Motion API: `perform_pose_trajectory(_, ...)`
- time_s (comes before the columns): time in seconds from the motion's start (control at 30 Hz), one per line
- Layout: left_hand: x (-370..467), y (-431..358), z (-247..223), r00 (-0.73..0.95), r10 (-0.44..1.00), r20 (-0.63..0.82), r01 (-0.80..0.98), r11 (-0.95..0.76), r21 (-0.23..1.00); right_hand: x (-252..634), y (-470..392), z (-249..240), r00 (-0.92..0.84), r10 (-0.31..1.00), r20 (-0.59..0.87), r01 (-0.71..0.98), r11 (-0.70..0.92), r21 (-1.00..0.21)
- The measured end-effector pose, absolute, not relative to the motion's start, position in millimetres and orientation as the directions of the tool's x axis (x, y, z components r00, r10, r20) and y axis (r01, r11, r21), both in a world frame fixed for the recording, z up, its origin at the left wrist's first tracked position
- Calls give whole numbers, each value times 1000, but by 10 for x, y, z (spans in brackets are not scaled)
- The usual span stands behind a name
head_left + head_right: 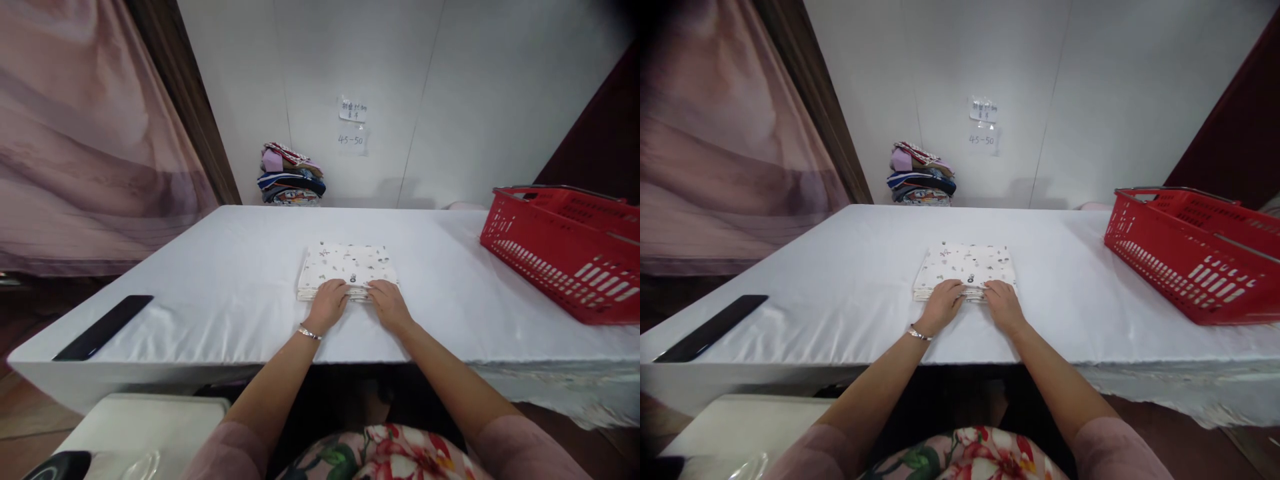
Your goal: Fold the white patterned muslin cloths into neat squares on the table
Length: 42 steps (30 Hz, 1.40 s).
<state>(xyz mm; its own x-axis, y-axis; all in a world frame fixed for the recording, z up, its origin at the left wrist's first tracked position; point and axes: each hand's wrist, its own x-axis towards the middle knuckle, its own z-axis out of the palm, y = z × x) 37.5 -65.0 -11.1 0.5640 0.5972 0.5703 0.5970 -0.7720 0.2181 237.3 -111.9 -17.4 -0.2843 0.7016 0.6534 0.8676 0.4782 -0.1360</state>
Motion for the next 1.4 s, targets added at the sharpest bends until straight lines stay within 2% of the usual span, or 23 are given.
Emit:
perform_pose_trajectory(0.4, 376, -654, -112, 571, 615, 544, 606, -763, 227, 2385, -1102, -193, -268, 709, 652, 862, 478, -167)
perform_pose_trajectory(0.9, 394, -636, -154, 558, 575, 598, 642, -756, 128, 2365, -1109, -201, -273, 756, 595, 880, 447, -164)
perform_pose_trajectory(1.17, 366, -668, -110, 558, 600, 573, 619, -761, 194, 2360, -1117, -180, -287, 736, 613, 871, 467, -154)
perform_pose_trajectory(1.4, 367, -668, -108, 577, 598, 556, 605, -771, 201, 2368, -1111, -216, -291, 745, 601, 882, 452, -133)
